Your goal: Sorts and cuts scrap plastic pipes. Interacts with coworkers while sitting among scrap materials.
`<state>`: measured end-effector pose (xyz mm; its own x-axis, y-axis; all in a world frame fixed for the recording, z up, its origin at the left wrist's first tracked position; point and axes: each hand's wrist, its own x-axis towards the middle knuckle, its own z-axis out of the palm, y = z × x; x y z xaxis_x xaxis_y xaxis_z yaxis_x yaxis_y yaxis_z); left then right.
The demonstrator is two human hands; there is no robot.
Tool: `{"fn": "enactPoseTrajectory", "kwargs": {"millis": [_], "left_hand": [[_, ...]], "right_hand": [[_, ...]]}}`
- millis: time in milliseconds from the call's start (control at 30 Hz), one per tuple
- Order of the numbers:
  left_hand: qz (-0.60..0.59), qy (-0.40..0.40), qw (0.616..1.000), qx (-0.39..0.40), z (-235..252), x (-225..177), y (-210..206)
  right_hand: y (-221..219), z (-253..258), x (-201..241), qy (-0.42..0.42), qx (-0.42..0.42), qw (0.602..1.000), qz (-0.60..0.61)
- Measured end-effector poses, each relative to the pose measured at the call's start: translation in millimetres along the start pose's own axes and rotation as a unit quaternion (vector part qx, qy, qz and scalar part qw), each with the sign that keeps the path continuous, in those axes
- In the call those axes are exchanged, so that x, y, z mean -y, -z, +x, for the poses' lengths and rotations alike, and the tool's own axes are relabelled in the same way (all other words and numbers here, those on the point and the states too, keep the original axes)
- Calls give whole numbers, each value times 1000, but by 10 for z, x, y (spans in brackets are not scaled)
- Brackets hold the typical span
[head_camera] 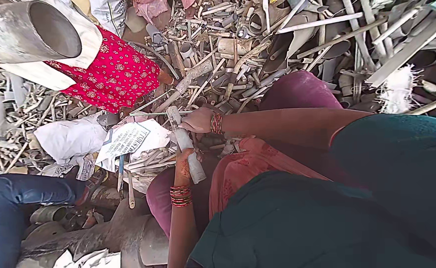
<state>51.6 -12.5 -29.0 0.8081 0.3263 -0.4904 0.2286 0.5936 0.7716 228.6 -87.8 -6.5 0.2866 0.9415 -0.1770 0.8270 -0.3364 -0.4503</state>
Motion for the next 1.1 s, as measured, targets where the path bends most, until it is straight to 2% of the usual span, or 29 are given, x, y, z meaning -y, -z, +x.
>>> {"fn": "enactPoseTrajectory", "kwargs": {"millis": [133,267,400,567,800,933,1100], "left_hand": [[15,-20,1000,-15,146,66,76],[76,-46,995,-45,69,11,-32],[123,-61,990,-29,-67,12,-41],[90,-71,993,-33,-93,29,-6],[77,-68,995,-13,-103,-58,-103],[79,-64,995,21,-127,-31,-97],[88,-62,994,24,-144,-29,-91]], "right_hand": [[188,94,-97,-53,-32,998,-12],[327,41,18,-94,-38,995,-8],[528,-159,14,-126,-76,987,72],[757,-428,101,-120,-83,979,144],[643,-663,305,-113,13,992,61],[351,-622,223,-107,-44,992,50],[220,-648,30,-30,-28,995,90]]}}
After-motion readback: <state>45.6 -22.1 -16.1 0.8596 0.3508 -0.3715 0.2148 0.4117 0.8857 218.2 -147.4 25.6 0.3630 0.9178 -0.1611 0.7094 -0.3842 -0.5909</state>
